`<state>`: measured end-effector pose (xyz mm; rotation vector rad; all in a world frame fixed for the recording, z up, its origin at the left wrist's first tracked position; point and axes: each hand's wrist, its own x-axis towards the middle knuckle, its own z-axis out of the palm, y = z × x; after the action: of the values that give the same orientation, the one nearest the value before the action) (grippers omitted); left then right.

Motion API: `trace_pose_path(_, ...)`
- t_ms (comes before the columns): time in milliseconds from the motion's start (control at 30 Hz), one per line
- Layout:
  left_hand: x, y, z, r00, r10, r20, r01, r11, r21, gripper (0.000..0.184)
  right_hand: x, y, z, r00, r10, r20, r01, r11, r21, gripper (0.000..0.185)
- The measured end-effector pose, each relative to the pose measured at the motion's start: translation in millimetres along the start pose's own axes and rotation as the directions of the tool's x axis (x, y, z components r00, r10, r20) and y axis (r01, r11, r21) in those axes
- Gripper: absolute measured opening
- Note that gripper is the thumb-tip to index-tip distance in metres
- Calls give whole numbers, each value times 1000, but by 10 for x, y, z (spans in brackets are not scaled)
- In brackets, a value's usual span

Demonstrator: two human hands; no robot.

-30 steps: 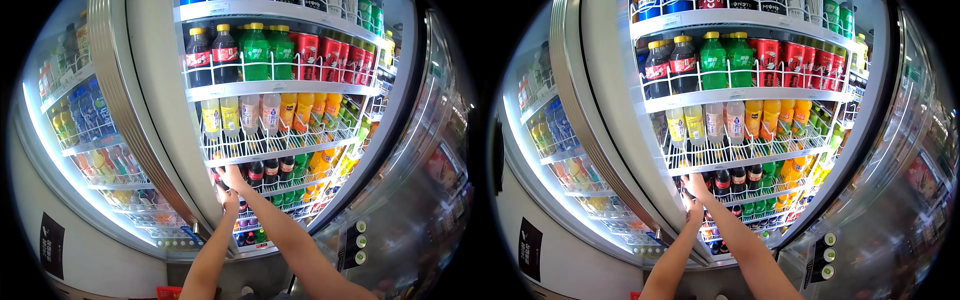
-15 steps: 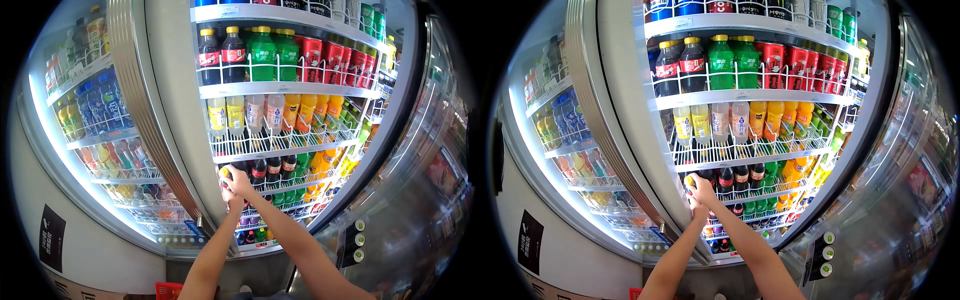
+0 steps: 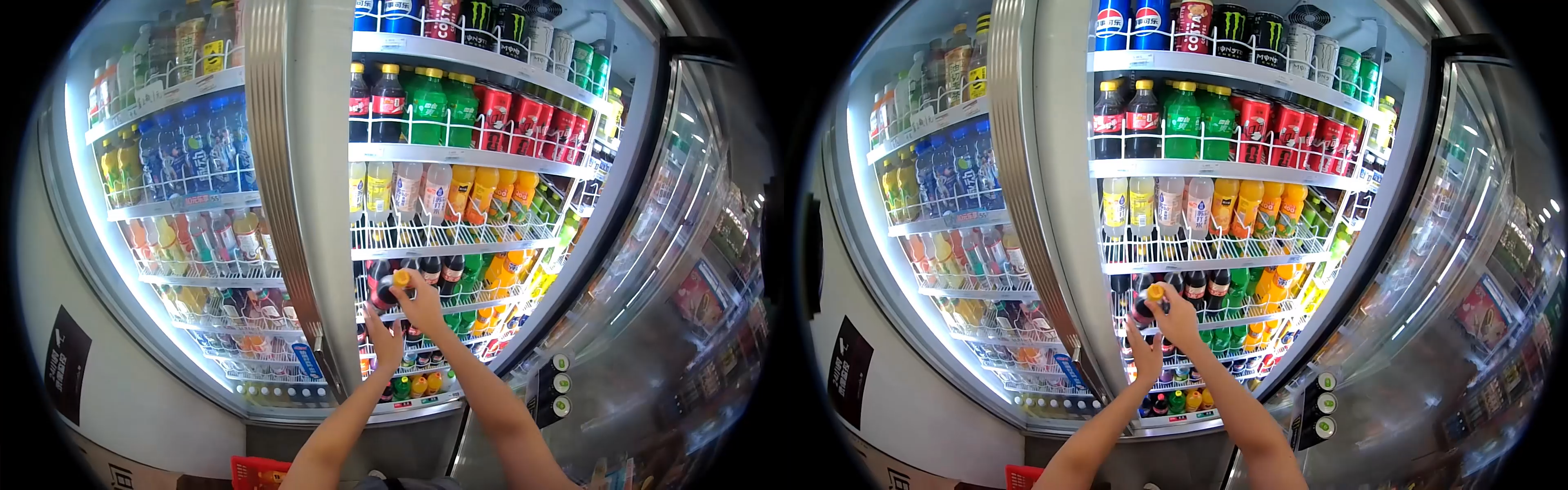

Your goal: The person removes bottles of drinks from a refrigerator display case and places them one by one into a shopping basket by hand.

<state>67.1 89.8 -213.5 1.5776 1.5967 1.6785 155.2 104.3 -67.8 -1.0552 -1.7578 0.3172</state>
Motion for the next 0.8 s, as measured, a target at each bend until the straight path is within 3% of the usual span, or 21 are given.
trace_pose_path(33,-37,9,-8,1000,-17,-13,17,1000,-21,86,-23,-181,-139,995,99,21,-100,994,42,37)
trace_pose_path(67,-60,14,-19,999,-33,-23,32,999,-43,87,-65,94,-38,994,108,-25,-99,962,254,37)
trace_pose_path(133,-135,82,-128,993,93,78,-97,994,43,89,-110,30,-201,989,151,-4,-145,955,260,37)
trace_pose_path(200,-261,230,-246,953,-31,303,124,949,-290,83,-189,-106,-429,979,198,48,-203,970,132,36)
trace_pose_path(333,-502,197,-313,892,-35,451,204,921,-332,63,-370,-62,-556,990,139,23,-141,979,146,36)
trace_pose_path(400,-640,315,-394,895,-62,441,220,922,-318,63,-431,-88,-621,976,201,77,-209,973,103,36)
trace_pose_path(533,-894,457,-546,892,-90,442,224,939,-262,68,-591,-213,-754,924,292,247,-347,913,217,39)
trace_pose_path(733,-1316,623,-734,892,-150,427,259,943,-210,71,-868,-357,-808,934,178,310,-268,923,278,37)
trace_pose_path(800,-1484,705,-856,859,-218,463,361,900,-246,73,-970,-485,-756,917,181,356,-288,918,274,37)
